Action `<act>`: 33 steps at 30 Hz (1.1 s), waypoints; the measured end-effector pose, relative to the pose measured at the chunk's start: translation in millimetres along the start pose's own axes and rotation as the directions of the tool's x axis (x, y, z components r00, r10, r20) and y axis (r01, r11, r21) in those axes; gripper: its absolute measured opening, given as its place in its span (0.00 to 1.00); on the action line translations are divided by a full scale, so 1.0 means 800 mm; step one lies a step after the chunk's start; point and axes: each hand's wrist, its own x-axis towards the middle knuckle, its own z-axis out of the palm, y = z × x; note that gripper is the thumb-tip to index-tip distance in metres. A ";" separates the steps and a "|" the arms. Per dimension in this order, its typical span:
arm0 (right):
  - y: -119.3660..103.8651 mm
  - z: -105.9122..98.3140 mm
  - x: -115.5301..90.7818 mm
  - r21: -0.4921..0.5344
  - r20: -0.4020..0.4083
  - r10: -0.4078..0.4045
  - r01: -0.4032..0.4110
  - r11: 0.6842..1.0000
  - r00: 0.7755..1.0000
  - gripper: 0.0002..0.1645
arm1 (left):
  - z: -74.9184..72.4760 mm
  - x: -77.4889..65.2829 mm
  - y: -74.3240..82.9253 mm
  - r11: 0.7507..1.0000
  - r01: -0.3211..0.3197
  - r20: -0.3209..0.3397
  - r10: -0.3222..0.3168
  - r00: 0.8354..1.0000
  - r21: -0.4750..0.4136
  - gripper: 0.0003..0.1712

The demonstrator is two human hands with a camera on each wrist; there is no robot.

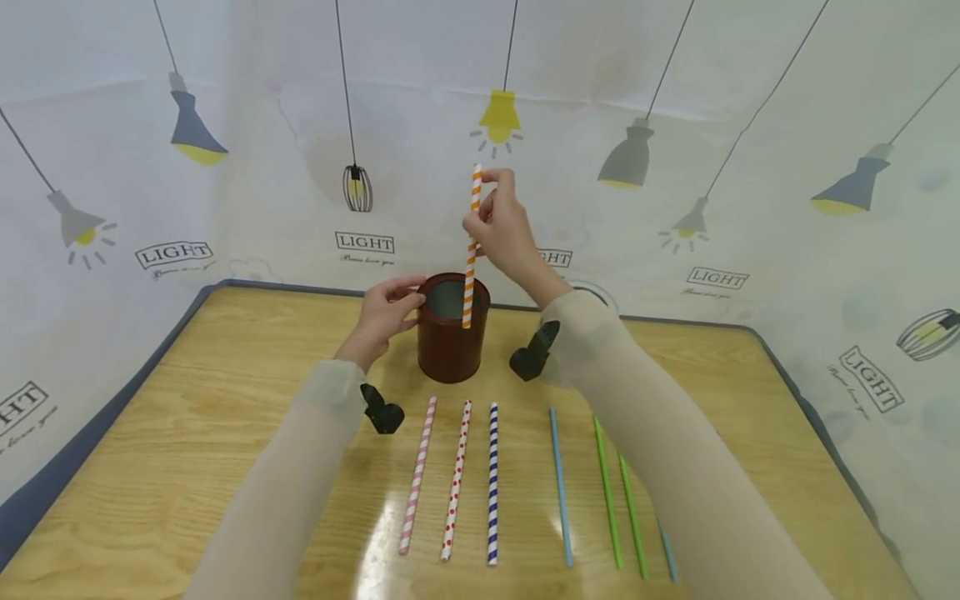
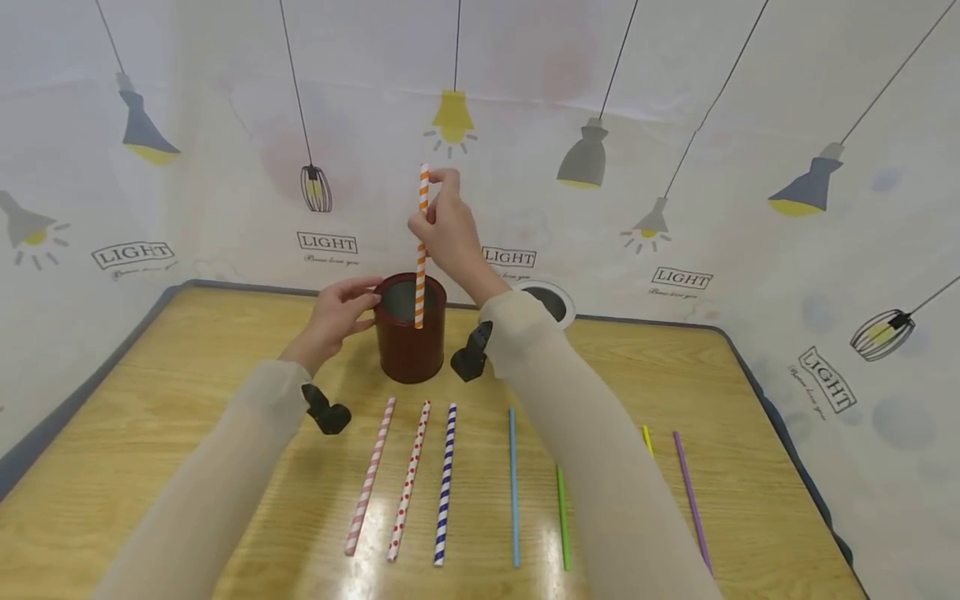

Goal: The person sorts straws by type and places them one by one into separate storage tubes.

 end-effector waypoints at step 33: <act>0.049 0.018 0.008 0.297 -0.124 0.214 -0.169 0.940 0.969 0.29 | -0.001 0.001 -0.003 1.000 -0.012 -0.015 0.012 1.000 -0.015 0.20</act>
